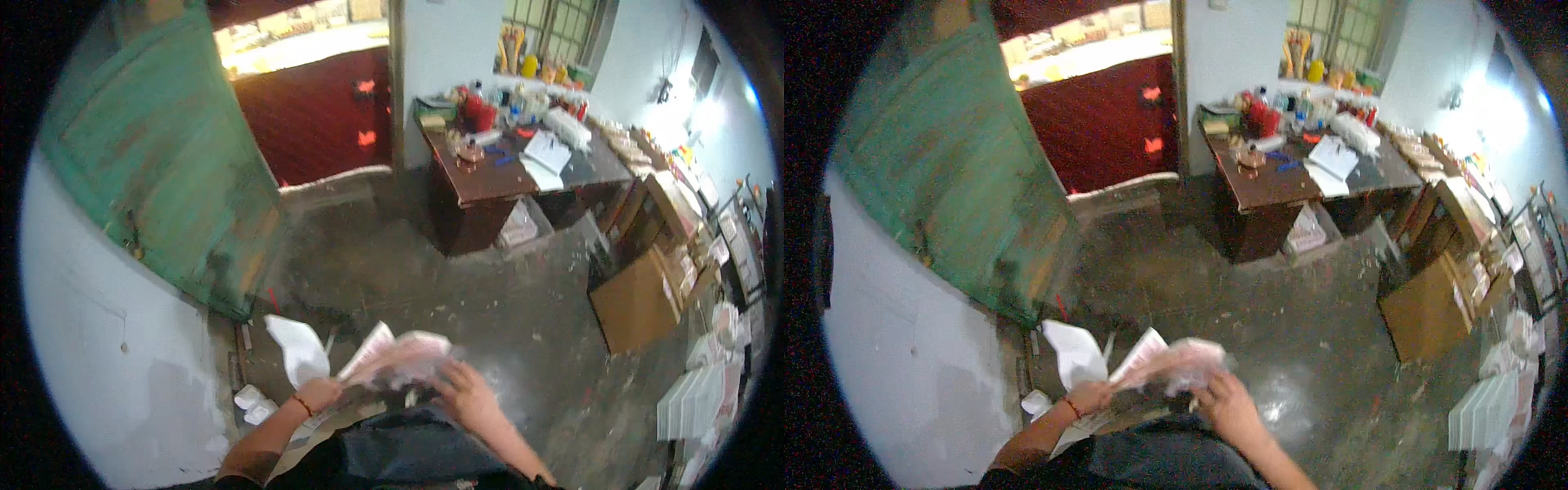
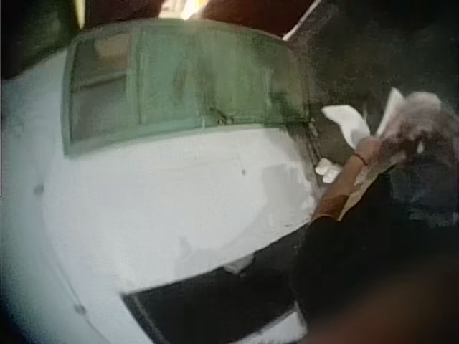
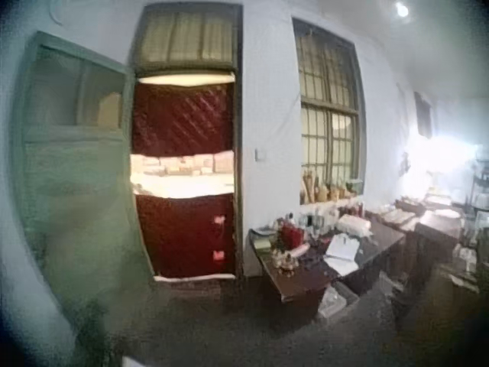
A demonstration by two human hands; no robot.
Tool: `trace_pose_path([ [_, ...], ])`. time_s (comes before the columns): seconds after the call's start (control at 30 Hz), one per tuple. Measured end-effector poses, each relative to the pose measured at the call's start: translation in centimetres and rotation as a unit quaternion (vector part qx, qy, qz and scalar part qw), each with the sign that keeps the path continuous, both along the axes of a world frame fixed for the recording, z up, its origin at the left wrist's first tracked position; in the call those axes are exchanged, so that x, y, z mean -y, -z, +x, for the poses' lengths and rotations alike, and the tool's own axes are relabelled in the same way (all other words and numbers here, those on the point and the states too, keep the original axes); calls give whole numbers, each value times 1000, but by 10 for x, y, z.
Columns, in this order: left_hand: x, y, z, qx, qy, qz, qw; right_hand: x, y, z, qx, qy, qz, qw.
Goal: The person unfolds printed paper sheets and uses scissors to cut them into smaller sections. They repeatedly pick up sheets, align them, and cut along printed lines, placing the cut pieces on the table.
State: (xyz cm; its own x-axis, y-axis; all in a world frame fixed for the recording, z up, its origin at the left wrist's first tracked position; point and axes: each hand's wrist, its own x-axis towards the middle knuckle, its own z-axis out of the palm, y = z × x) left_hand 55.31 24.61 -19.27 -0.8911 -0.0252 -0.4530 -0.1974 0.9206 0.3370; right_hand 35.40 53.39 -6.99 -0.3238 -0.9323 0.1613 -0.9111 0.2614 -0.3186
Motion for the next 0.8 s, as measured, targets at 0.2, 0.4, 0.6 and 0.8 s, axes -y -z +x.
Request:
trace_pose_path([
  [0.2,129,83,-2,85,-185,-85,975,66,31,-140,76,21,218,973],
  [0.4,260,162,36,79,-216,-67,971,248,29,-279,57,-19,221,973],
  [0.6,363,144,15,156,-254,-25,954,403,24,-372,27,-63,226,972],
  [0.8,490,67,-134,-118,-138,-21,983,487,56,-406,78,56,237,967],
])
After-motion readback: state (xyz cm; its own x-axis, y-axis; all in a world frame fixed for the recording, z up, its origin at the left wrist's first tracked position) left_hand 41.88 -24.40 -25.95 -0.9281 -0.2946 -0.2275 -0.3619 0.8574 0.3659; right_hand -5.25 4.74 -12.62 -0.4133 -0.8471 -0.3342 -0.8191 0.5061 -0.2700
